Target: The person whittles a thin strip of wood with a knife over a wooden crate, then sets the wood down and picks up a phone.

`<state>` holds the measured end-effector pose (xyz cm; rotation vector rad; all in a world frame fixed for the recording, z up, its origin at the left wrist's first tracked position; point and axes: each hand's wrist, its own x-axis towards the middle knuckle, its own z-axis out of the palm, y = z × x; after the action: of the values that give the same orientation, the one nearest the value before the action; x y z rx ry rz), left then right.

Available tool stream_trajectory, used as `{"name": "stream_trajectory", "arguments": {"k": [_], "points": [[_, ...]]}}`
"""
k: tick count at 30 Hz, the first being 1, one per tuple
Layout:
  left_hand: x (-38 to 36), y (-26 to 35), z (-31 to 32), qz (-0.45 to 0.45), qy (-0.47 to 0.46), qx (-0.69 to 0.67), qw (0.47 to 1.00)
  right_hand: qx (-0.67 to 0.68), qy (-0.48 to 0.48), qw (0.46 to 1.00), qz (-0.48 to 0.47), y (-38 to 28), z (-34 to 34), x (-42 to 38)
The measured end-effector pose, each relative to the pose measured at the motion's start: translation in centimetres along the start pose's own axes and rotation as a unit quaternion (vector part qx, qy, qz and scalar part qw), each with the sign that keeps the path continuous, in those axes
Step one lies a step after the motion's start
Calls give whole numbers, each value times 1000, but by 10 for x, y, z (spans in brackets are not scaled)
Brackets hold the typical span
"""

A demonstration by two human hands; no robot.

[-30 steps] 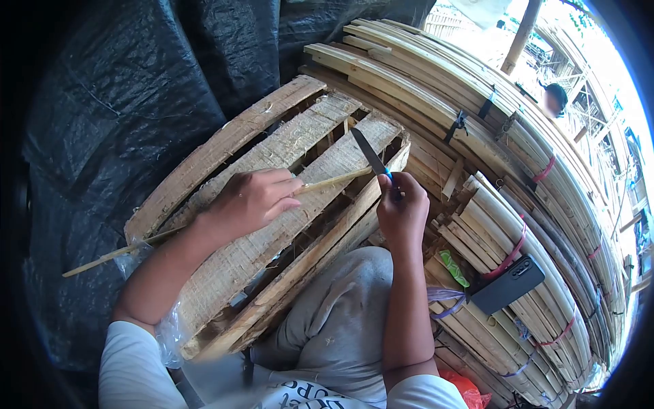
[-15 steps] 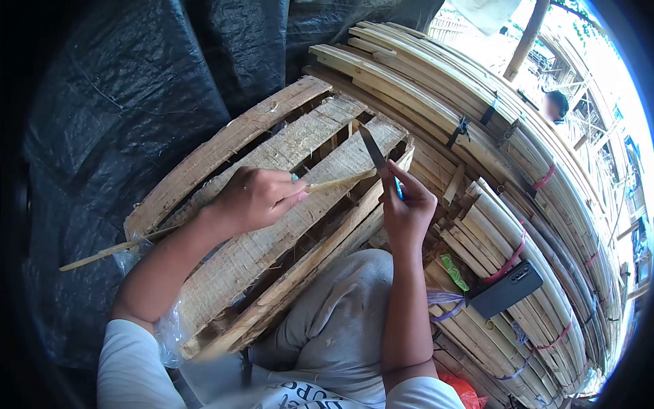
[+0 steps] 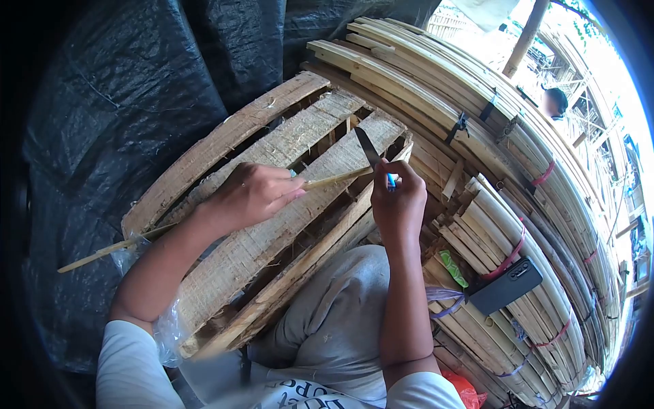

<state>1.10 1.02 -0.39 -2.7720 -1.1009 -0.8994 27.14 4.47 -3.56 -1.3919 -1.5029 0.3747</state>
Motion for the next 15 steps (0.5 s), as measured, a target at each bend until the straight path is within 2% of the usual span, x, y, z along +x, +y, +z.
{"name": "stream_trajectory", "arguments": {"k": [7, 10, 12, 14, 15], "points": [[1, 2, -4, 7, -10, -14, 1000, 25, 23, 997, -65, 11, 4, -2], [1, 1, -2, 7, -4, -19, 1000, 23, -10, 1000, -8, -2, -3, -4], [1, 1, -1, 7, 3, -25, 1000, 66, -39, 995, 64, -11, -4, -7], [3, 3, -5, -9, -3, -12, 1000, 100, -104, 988, 47, -21, -2, -18], [3, 0, -4, -9, -4, -11, 1000, 68, -92, 992, 48, -24, 2, -21]]}}
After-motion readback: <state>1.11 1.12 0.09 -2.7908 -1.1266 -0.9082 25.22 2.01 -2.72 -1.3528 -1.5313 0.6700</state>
